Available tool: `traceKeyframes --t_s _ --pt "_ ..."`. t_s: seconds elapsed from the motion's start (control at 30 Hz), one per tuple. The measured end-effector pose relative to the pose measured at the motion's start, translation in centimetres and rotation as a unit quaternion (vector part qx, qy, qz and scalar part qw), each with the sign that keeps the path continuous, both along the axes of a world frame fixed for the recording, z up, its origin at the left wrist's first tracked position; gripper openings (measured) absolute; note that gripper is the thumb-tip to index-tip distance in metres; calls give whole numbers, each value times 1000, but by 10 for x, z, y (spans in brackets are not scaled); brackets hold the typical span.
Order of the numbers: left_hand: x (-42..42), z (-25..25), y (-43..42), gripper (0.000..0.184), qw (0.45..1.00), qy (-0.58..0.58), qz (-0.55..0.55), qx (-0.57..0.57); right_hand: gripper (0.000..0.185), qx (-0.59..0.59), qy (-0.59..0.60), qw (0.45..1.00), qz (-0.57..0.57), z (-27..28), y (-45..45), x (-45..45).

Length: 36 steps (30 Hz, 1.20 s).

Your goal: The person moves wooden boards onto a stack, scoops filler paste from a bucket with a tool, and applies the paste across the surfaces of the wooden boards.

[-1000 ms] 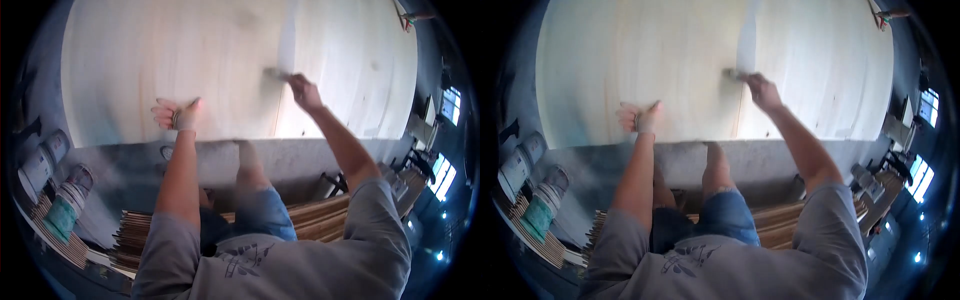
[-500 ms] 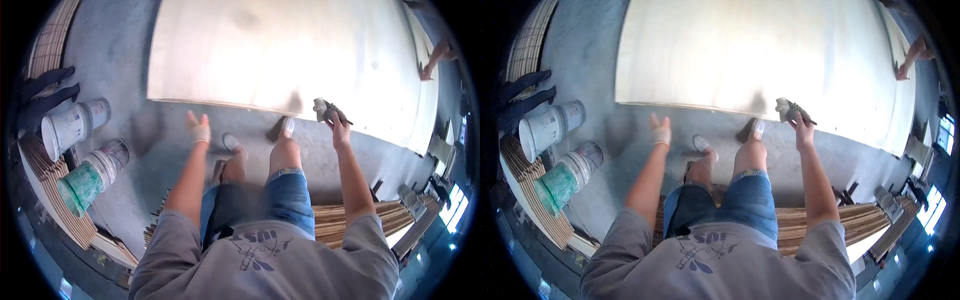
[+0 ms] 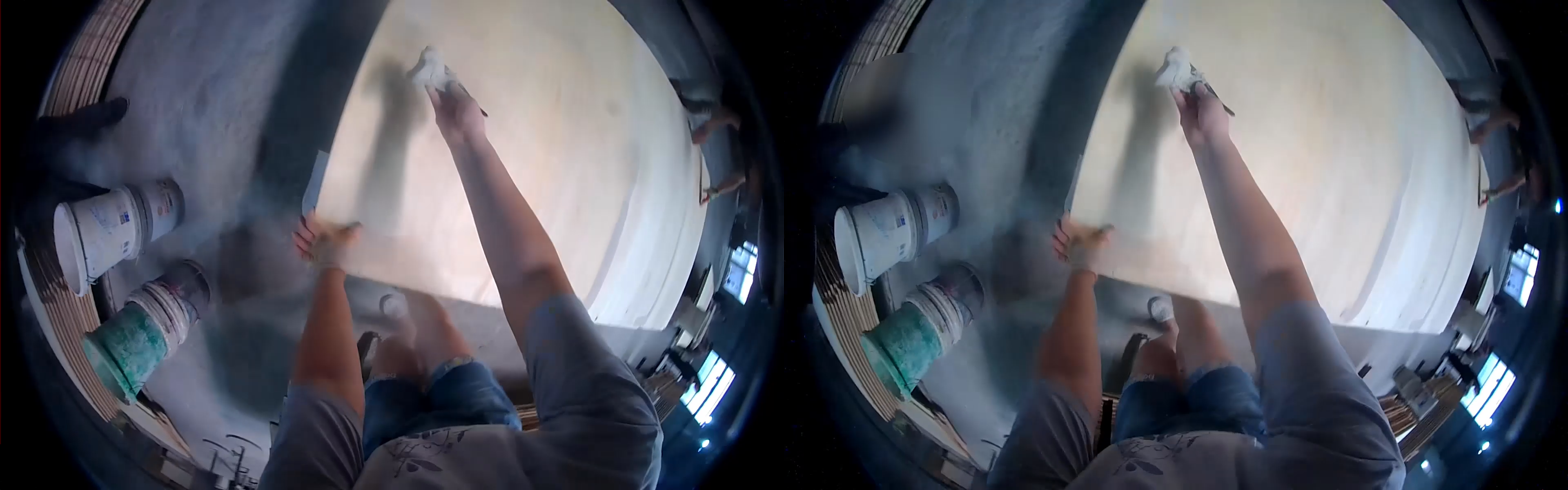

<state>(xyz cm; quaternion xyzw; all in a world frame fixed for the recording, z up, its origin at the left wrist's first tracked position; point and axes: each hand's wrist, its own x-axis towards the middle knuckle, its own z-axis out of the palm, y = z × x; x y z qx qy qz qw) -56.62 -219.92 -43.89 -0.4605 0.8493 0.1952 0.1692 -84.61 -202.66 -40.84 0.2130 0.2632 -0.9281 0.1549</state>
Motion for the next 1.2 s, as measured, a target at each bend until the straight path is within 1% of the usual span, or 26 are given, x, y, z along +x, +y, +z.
traceKeyframes --t_s 0.03,0.07,0.1,0.13,0.17,0.2,0.23,0.3,0.37,0.43,0.47,0.5,0.57,0.6,0.7,0.73,0.77,0.8,0.83,0.9,0.97,1.03,1.07,1.1,1.13,1.2 --pt "-6 -7 1 105 1000 17 9 0 30 111 2 994 4 -47 -11 -39" --pt "-9 -10 1 103 1000 10 -4 -16 35 337 14 940 -48 -32 -41 -59" --pt "-8 -11 -1 103 1000 10 -1 -6 35 477 62 875 -52 -66 -33 -97" --pt "-7 -10 -1 103 1000 9 3 3 31 558 165 813 16 -94 -13 -140" --pt "-4 -5 -3 103 1000 3 5 12 27 661 210 706 144 -74 -15 -163" --pt "-11 14 -9 105 999 -11 -4 40 29 738 270 570 242 -51 -17 -185" --pt "-11 15 -11 105 999 0 5 47 41 792 288 451 292 -20 -32 -188" --pt "-6 15 -12 105 998 21 10 66 48 824 249 341 378 -10 -44 -192" --pt "-7 13 -11 104 998 3 21 52 44 821 330 323 336 -31 -39 -161" --pt "-8 11 -8 104 998 0 23 57 36 828 315 327 329 -17 -45 -86" --pt "-7 10 -9 105 998 2 17 68 30 821 296 352 339 -2 -55 -38" --pt "-4 8 -12 106 997 2 9 77 23 786 379 357 335 2 -58 12" --pt "11 -29 -3 105 996 35 2 80 20 760 407 339 377 -6 -57 105" --pt "10 -11 -13 95 991 39 -3 129 27 750 386 351 405 1 -62 153" --pt "40 -46 -51 77 933 231 -24 274 45 711 413 355 445 16 -63 266" --pt "70 -78 -66 70 945 214 -91 229 40 704 401 359 462 19 -61 284" --pt "107 -102 -81 64 951 192 -156 185 36 705 370 395 459 21 -57 288" --pt "147 -73 -103 60 925 241 -6 294 31 703 333 430 457 21 -50 284" --pt "190 -39 -123 56 864 288 148 385 28 699 302 464 453 19 -46 273" --pt "267 -32 -151 58 833 272 287 387 21 721 288 503 380 10 -51 235" --pt "339 -26 -161 60 784 239 418 391 24 780 329 433 308 -1 -68 196" --pt "387 -15 -156 64 729 245 505 392 23 767 343 445 311 12 -102 206" --pt "402 -11 -149 66 698 250 545 391 21 798 314 392 333 -5 -100 221" --pt "412 -6 -134 67 700 261 549 375 19 785 346 380 346 1 -104 249" --pt "418 -2 -118 67 701 273 552 359 15 785 386 332 352 3 -108 277" --pt "398 20 -87 66 684 272 581 348 23 739 447 350 362 3 -107 321"
